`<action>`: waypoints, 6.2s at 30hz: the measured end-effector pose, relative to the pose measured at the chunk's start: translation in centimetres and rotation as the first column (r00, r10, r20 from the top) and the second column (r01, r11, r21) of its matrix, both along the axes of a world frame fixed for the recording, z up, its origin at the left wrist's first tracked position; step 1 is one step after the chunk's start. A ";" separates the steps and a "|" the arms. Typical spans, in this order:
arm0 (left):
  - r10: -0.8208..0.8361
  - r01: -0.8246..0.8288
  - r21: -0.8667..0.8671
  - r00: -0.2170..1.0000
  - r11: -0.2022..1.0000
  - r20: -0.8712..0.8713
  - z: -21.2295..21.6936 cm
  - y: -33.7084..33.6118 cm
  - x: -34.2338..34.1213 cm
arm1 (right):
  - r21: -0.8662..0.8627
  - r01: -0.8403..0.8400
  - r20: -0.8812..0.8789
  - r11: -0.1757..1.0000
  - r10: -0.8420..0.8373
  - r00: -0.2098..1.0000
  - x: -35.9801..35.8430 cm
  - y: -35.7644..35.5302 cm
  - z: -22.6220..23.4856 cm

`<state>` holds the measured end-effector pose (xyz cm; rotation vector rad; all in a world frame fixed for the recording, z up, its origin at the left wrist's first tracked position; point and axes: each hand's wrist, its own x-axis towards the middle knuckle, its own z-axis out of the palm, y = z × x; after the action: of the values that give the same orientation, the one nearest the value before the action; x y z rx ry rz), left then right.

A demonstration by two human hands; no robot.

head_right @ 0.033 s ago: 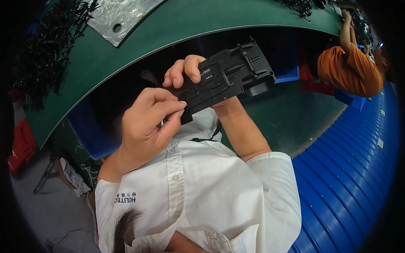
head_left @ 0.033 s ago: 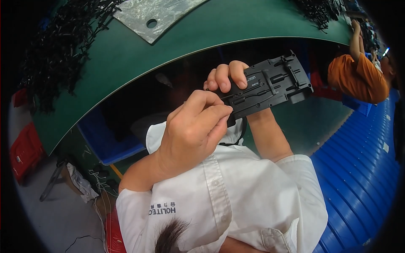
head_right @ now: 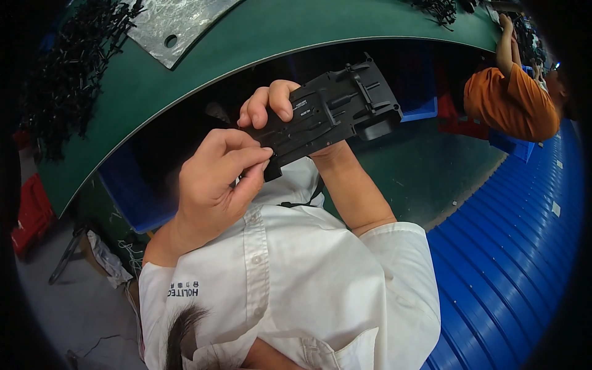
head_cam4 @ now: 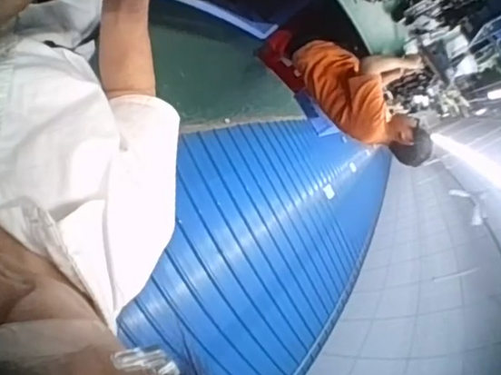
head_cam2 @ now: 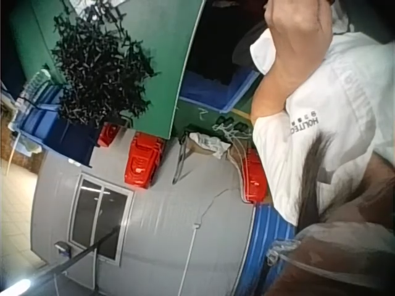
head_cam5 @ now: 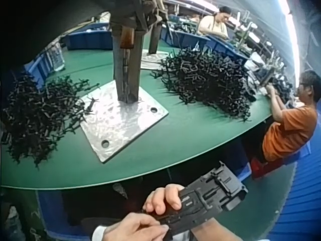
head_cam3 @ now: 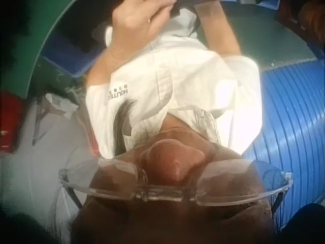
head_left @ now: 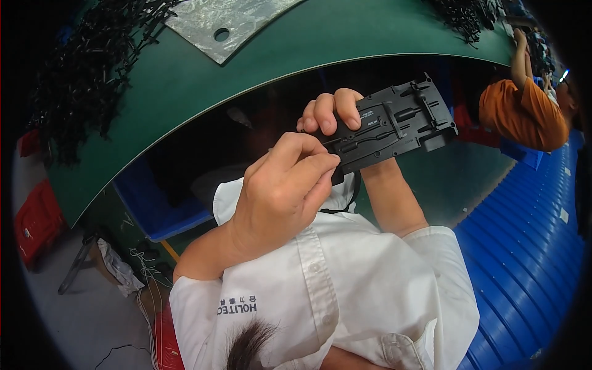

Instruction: Assembling small plastic parts into a toy car chassis at a factory workbench.

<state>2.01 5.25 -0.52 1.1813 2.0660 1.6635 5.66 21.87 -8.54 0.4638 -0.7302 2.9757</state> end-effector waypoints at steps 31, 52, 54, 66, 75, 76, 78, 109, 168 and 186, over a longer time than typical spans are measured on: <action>0.112 -0.122 -0.032 0.970 0.992 -0.217 -0.9 0.8 1.7 | -0.018 0.299 0.122 0.954 -0.295 0.948 -0.6 -2.8 0.5; 0.064 -0.092 -0.120 0.973 0.989 -0.220 -0.4 0.5 1.4 | -0.120 0.216 0.180 0.969 -0.192 0.965 -0.9 -2.8 -0.2; 0.062 -0.092 -0.120 0.971 0.989 -0.233 -0.4 0.6 1.4 | -0.115 0.217 0.173 0.969 -0.195 0.965 -1.0 -2.8 -0.3; 0.086 -0.129 -0.107 0.939 0.986 -0.333 -0.9 0.6 1.6 | -0.056 0.238 0.114 0.970 -0.231 0.966 -1.3 -2.8 0.3; 0.032 -0.104 -0.184 0.933 0.977 -0.358 -0.8 0.7 2.3 | -0.091 0.240 0.192 0.966 -0.220 0.956 -0.7 -3.0 -0.3; 0.032 -0.104 -0.183 0.933 0.978 -0.359 -0.8 0.7 2.3 | -0.108 0.271 0.234 0.957 -0.241 0.942 -0.6 -3.1 -0.1; 0.047 -0.109 -0.176 0.944 0.978 -0.326 -0.8 0.9 2.3 | -0.124 0.298 0.272 0.946 -0.257 0.927 -0.5 -3.2 0.1; 0.099 -0.192 -0.154 0.876 0.969 -0.472 -1.7 0.9 2.1 | -0.227 0.257 0.285 0.939 -0.189 0.940 -0.9 -3.6 -0.2; -0.088 -0.169 0.131 0.239 0.977 0.967 -0.7 -0.3 -3.1 | 0.726 0.247 0.360 0.642 -0.661 0.658 0.9 -0.7 5.7; -0.144 -0.151 0.151 0.059 0.977 0.988 -1.5 -0.4 -3.1 | 0.738 0.287 0.319 0.611 -0.690 0.649 0.9 -1.3 5.1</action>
<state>-1.06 4.88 -2.01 -0.2118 0.8774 1.8243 6.52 20.53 -3.43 -0.6385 -1.6121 2.1870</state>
